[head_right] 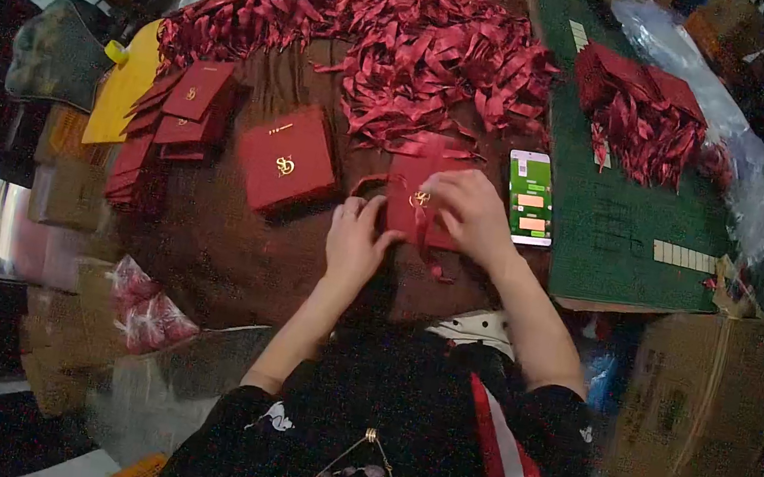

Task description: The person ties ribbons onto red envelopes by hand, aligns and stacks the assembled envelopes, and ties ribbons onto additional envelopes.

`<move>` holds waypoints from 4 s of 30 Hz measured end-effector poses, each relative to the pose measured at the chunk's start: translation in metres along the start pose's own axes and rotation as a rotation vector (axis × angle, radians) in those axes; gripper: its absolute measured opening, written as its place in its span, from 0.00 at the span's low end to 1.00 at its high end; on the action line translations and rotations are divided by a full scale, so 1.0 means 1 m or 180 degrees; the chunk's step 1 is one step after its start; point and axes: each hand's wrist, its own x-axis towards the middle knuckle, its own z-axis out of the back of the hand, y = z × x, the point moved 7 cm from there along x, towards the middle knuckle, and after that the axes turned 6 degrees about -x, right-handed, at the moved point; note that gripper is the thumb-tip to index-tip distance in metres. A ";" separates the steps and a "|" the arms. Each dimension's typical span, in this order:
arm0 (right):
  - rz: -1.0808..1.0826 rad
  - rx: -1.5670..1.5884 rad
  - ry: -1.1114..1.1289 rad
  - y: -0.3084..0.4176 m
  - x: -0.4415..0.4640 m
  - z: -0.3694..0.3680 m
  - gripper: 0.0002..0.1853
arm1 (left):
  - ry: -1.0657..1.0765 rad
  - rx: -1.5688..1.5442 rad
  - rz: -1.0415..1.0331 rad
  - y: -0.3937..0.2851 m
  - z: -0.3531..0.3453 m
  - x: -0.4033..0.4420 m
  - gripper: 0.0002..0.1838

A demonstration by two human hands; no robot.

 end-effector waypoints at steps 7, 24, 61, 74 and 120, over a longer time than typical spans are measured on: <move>0.1620 -0.0525 0.1596 0.048 -0.061 -0.022 0.20 | -0.0296 -0.0083 -0.0046 0.011 0.002 0.004 0.29; -0.0705 0.0635 -0.0293 0.024 -0.007 -0.040 0.09 | -0.0612 -0.0751 0.0405 0.016 -0.001 -0.003 0.22; -0.0161 -0.0063 0.0610 0.020 0.007 -0.082 0.10 | -0.0767 -0.0967 -0.0229 0.013 -0.004 -0.009 0.17; -0.0711 0.0370 0.0511 0.016 0.006 -0.077 0.08 | 0.0217 -0.1282 -0.0550 0.027 0.004 0.001 0.18; -0.1503 0.1372 0.0176 -0.001 -0.017 -0.056 0.29 | -0.0775 0.0570 -0.0335 0.077 0.100 -0.075 0.07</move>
